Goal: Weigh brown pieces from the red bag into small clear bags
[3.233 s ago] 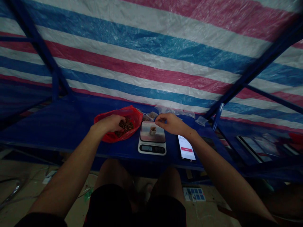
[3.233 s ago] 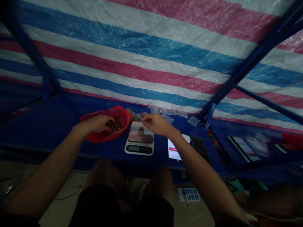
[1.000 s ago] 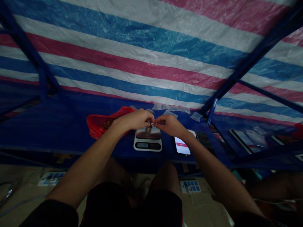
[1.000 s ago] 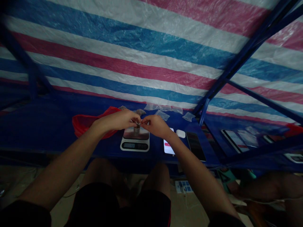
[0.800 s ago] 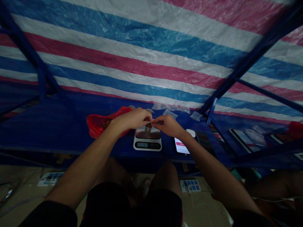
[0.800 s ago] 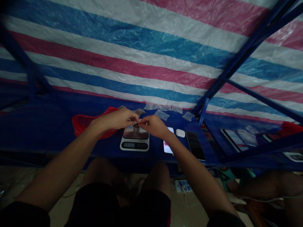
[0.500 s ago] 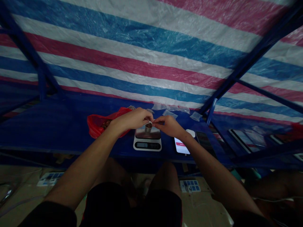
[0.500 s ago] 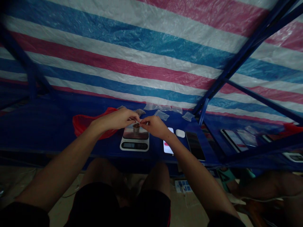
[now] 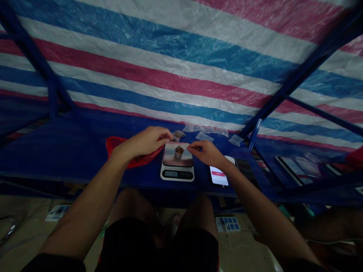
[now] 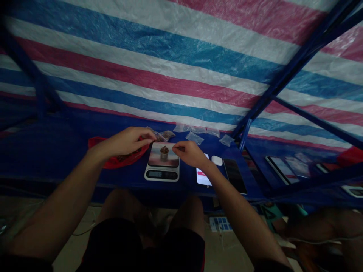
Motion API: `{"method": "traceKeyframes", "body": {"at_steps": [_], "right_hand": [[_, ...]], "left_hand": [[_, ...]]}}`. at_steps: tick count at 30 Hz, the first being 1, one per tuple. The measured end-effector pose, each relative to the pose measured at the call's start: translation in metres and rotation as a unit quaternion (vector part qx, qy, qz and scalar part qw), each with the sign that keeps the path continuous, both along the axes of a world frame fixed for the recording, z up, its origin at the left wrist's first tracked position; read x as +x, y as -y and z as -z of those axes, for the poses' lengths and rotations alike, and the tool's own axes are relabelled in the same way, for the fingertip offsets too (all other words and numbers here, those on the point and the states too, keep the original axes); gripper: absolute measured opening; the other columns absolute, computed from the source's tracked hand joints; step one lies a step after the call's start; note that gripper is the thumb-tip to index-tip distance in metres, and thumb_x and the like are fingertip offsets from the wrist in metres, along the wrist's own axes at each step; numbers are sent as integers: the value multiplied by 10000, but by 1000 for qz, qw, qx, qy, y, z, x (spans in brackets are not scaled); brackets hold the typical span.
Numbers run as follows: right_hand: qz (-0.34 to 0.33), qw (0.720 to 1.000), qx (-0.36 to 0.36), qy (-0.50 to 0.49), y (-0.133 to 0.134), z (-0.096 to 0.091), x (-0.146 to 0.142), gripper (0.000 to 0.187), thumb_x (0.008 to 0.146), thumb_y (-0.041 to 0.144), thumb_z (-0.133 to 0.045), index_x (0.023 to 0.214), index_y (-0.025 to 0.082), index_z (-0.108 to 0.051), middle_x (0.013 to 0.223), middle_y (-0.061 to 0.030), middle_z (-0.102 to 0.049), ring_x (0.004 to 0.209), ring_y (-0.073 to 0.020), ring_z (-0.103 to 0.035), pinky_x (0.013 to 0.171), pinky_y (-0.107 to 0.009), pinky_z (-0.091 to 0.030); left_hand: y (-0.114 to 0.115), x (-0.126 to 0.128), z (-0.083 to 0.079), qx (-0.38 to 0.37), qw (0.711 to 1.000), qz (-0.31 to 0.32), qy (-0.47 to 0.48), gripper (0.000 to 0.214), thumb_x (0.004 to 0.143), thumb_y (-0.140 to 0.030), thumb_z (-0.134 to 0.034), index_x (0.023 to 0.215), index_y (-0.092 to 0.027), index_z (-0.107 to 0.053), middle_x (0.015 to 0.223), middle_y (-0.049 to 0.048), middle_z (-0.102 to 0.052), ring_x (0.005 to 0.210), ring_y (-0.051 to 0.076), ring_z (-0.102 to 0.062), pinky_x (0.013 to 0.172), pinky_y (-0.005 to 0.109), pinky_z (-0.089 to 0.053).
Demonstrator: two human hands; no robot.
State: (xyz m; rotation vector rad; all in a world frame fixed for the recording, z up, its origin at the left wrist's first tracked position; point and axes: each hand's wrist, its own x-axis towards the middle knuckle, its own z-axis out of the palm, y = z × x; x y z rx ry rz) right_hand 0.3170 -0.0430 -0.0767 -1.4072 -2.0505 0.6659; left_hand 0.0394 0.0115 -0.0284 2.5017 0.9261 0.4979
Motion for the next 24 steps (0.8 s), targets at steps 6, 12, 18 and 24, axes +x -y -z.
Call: {"method": "traceKeyframes", "body": {"at_steps": [6, 12, 18, 24], "right_hand": [[9, 1000, -9, -3, -1, 8, 10, 284, 951, 378, -608, 915, 180, -809, 902, -63, -805, 799, -213, -705, 722, -320, -521], [5, 1000, -13, -10, -2, 9, 3, 279, 953, 361, -602, 930, 179, -811, 920, -60, -807, 833, -215, -712, 753, -320, -532], [10, 1000, -3, 3, -2, 5, 1, 290, 969, 380, -615, 963, 179, -824, 935, -61, -813, 810, -203, -707, 728, -302, -523], [14, 1000, -7, 6, -2, 3, 7, 289, 980, 377, -613, 972, 181, -825, 946, -54, -818, 830, -205, -716, 751, -309, -527]], "left_hand": [[-18, -59, 22, -94, 962, -138, -218, 279, 860, -210, -600, 1067, -228, -786, 1093, 43, -823, 954, 206, -758, 806, 257, -525], [-36, -64, 61, -87, 957, -147, -233, 328, 760, -174, -703, 1063, -265, -788, 1012, 20, -829, 866, 197, -752, 698, 240, -493], [-36, -68, 51, -45, 968, -125, -213, 216, 833, -151, -623, 904, -248, -803, 948, 17, -829, 837, 178, -754, 714, 231, -493], [-24, -60, 13, -35, 982, -101, -156, 207, 847, -182, -624, 926, -219, -812, 945, 26, -829, 825, 181, -749, 723, 243, -496]]}}
